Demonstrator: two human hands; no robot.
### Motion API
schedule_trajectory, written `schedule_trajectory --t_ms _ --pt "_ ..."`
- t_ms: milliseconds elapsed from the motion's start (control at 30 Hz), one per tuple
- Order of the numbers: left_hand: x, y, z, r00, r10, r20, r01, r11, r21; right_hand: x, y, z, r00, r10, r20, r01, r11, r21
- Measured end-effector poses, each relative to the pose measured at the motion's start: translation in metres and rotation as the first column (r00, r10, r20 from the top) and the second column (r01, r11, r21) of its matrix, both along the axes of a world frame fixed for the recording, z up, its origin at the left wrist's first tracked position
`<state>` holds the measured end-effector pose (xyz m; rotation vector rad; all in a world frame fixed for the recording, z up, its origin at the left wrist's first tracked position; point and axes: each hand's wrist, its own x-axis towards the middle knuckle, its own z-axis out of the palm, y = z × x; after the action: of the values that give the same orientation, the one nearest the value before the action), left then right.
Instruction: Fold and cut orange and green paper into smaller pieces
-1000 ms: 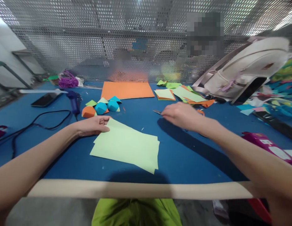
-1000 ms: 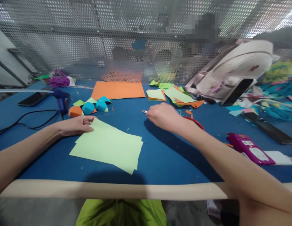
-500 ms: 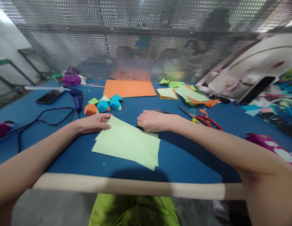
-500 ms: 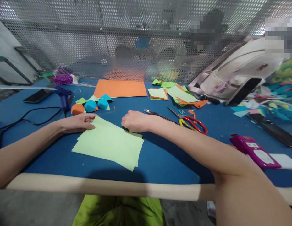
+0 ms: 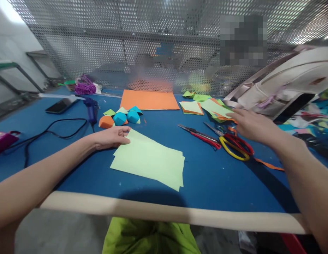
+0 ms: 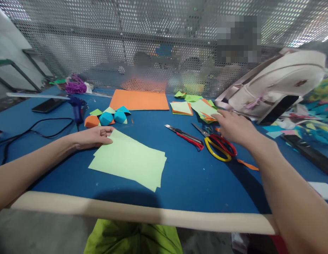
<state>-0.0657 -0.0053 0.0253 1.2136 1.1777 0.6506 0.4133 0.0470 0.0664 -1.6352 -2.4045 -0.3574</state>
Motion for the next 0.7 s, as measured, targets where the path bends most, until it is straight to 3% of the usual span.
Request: schedule_trajectory --t_ms 133,200,267,333,400,433,533,700 --pt "0.012 -0.003 0.003 0.990 0.122 0.067 -0.125 0.992 0.035 -0.039 -0.018 0.001 0.977 0.087 -0.197 -0.088 0.996 0.001" --pt "0.018 -0.006 0.003 0.985 0.149 0.086 -0.154 0.987 0.053 -0.070 -0.026 0.001 0.898 0.139 -0.419 -0.199 0.975 -0.103" --pt "0.023 -0.008 0.002 0.981 0.158 0.111 -0.165 0.985 0.056 -0.100 -0.033 -0.002 0.826 0.109 -0.553 -0.307 0.910 -0.278" --pt "0.026 -0.011 0.000 0.967 0.195 0.167 -0.204 0.978 0.038 -0.125 -0.040 -0.009 0.761 0.044 -0.647 -0.414 0.801 -0.433" --pt "0.030 -0.013 0.000 0.939 0.253 0.233 -0.263 0.965 0.015 -0.139 -0.046 -0.018 0.747 -0.025 -0.664 -0.452 0.713 -0.536" --pt "0.032 -0.014 0.000 0.925 0.277 0.259 -0.287 0.958 0.004 -0.143 -0.049 -0.022 0.757 -0.053 -0.652 -0.441 0.694 -0.569" --pt "0.037 -0.017 0.001 0.901 0.313 0.301 -0.320 0.947 -0.026 -0.144 -0.056 -0.032 0.772 -0.160 -0.615 -0.342 0.711 -0.614" --pt "0.041 -0.022 0.002 0.906 0.276 0.322 -0.271 0.961 -0.061 -0.139 -0.063 -0.040 0.661 -0.331 -0.673 -0.272 0.731 -0.626"
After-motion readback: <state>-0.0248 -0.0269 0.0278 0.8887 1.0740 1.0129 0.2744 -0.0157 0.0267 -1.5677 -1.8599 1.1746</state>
